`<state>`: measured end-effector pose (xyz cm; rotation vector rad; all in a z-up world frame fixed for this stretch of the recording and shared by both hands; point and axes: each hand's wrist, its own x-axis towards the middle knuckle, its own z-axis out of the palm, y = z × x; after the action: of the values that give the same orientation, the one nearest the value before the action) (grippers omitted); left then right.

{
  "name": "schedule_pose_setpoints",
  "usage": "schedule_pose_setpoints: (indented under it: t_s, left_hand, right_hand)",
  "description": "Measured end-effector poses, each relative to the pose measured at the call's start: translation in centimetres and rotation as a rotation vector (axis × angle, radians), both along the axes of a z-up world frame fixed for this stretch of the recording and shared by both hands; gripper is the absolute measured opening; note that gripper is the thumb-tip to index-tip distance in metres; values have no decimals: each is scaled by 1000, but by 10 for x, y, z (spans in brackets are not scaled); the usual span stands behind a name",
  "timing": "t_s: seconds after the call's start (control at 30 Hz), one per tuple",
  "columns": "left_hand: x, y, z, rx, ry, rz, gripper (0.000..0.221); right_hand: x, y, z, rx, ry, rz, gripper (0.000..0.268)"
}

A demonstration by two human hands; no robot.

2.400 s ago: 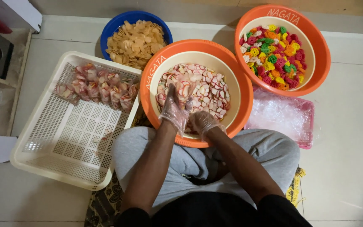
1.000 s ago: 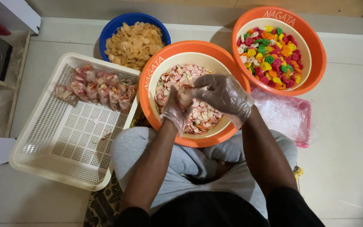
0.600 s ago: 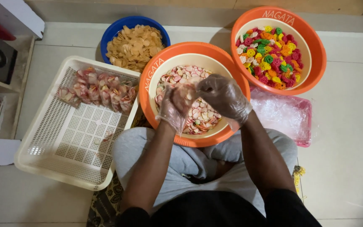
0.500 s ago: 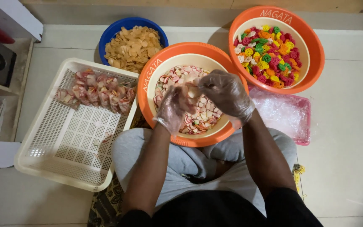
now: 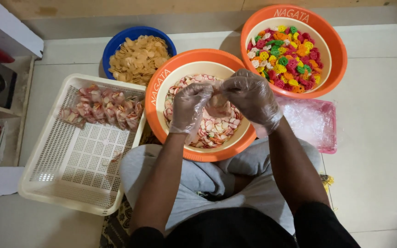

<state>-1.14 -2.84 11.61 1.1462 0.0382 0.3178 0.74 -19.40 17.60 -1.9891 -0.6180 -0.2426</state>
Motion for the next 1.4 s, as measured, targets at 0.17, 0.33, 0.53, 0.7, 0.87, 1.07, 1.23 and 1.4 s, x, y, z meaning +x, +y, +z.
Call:
schedule_pose_setpoints:
  t_s: [0.17,0.33,0.53,0.7,0.87,1.07,1.23,1.4]
  left_hand:
    - [0,-10,-5,-100,-21,24,7]
    - [-6,-19,-5,-31,-29,134,2]
    - [-10,-32,-1,-100,-29,212,5]
    - [-7,-32,-31,-264,28,76,9]
    - [-16,-36,-9,-227,66,49,11]
    - [-16,-38,-21,-168,3,-13,13]
    - [-9,-43,-25,-164,-17,93,7]
    - [-10,-35,-16,49,-12,159,5]
  right_hand:
    - [4,-4,-30,25,30,-45,10]
    - [-1,-2,-35,315,142,-120,40]
    - [-18,24,-42,564,422,-75,65]
    - [-11,21,-49,415,278,-233,8]
    - [-15,42,-46,395,349,-462,16]
    - [-14,44,-50,554,390,-460,21]
    - [-35,53,-11,758,539,-397,26]
    - [-38,49,-13,341,402,-303,33]
